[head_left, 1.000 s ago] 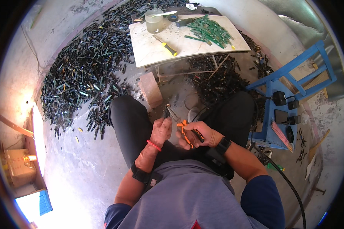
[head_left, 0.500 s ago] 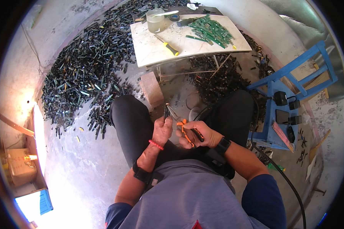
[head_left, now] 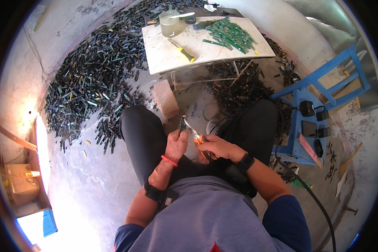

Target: The person sits on the floor and uses pliers to strip components from green circuit boards. They then use a screwdriver to pry off additional parts from the boards. The removed components are discarded into a large pile on the floor.

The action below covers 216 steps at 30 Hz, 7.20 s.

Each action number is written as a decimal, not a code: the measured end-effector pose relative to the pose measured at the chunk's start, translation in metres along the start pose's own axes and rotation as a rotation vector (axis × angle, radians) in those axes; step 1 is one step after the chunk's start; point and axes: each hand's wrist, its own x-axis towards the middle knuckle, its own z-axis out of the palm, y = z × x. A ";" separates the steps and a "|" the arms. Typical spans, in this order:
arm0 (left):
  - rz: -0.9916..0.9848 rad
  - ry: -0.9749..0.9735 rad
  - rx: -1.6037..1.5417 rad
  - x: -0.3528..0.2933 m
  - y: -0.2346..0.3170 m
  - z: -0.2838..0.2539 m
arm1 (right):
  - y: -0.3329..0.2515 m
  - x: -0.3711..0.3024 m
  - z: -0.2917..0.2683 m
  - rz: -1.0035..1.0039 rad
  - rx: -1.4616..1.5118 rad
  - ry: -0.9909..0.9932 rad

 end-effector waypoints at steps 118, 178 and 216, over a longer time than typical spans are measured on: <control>0.249 0.161 0.368 0.015 -0.029 -0.003 | 0.031 0.016 0.015 -0.124 -1.056 0.716; 0.310 0.355 0.837 0.020 -0.021 0.018 | 0.014 0.014 0.019 0.022 -0.821 0.537; 0.305 0.354 0.964 0.017 -0.025 0.018 | 0.012 0.017 0.023 0.097 -0.850 0.495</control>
